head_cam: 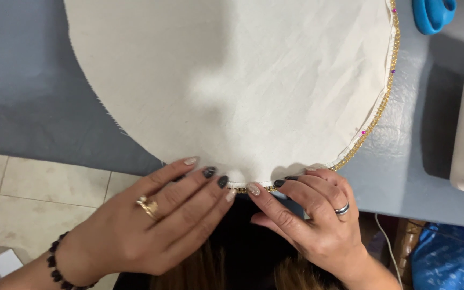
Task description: Pinning a gold decorative trim along the edge of a circular white fabric piece to prepare it for sewing.
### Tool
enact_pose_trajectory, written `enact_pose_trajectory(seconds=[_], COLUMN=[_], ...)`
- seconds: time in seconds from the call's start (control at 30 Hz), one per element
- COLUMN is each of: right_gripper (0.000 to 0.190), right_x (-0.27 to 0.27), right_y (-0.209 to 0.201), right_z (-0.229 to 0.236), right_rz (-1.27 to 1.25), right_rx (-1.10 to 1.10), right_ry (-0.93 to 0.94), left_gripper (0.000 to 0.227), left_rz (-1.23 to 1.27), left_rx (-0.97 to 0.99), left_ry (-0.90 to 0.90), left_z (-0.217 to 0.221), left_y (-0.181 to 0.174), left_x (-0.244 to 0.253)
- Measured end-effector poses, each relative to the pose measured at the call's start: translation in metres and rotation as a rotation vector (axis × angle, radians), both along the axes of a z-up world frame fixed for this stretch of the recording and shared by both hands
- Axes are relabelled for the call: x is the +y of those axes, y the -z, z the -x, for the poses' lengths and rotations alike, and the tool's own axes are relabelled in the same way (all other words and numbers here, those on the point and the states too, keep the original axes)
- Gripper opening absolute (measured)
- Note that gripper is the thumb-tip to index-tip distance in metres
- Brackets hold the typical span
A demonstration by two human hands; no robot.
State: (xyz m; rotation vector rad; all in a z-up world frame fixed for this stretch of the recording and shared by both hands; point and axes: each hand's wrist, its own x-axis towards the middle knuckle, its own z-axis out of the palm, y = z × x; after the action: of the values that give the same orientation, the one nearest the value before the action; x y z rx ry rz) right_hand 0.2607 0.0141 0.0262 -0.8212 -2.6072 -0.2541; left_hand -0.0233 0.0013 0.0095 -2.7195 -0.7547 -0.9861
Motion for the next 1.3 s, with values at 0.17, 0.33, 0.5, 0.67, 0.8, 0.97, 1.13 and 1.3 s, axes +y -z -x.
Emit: enact_pose_trajectory(seconds=[0.17, 0.33, 0.5, 0.67, 0.8, 0.97, 1.13, 1.3], right_gripper=[0.029, 0.026, 0.024, 0.026, 0.029, 0.005, 0.007, 0.020], right_x=[0.002, 0.001, -0.001, 0.001, 0.002, -0.004, -0.003, -0.009], right_y=[-0.001, 0.001, 0.001, 0.000, 0.002, 0.012, 0.007, 0.005], right_z=[0.002, 0.003, 0.001, 0.004, 0.005, -0.010, -0.012, -0.035], right_rz=[0.023, 0.001, -0.015, -0.015, -0.067, 0.073, 0.040, 0.067], right_rx=[0.066, 0.069, 0.061, 0.087, 0.076, 0.199, 0.197, 0.206], right_ry=[-0.027, -0.028, 0.006, -0.003, 0.029, -0.087, -0.103, -0.055], left_gripper=[0.033, 0.036, 0.037, 0.055, 0.045, 0.024, 0.026, 0.033], left_rz=[-0.044, -0.210, -0.295, -0.034, -0.047, 0.008, -0.024, -0.056], left_rx=[0.185, 0.460, 0.629, 0.449, 0.403, -0.064, -0.096, -0.054], left_ry=[-0.151, -0.343, -0.544, -0.606, -0.565, -0.109, -0.217, -0.266], left_z=[0.043, 0.093, 0.103, 0.112, 0.057, -0.060, -0.073, -0.076], left_y=[-0.008, -0.008, -0.023, -0.023, -0.031, -0.010, 0.013, 0.009], left_x=[-0.009, -0.004, 0.032, 0.036, 0.012, -0.024, -0.015, -0.016])
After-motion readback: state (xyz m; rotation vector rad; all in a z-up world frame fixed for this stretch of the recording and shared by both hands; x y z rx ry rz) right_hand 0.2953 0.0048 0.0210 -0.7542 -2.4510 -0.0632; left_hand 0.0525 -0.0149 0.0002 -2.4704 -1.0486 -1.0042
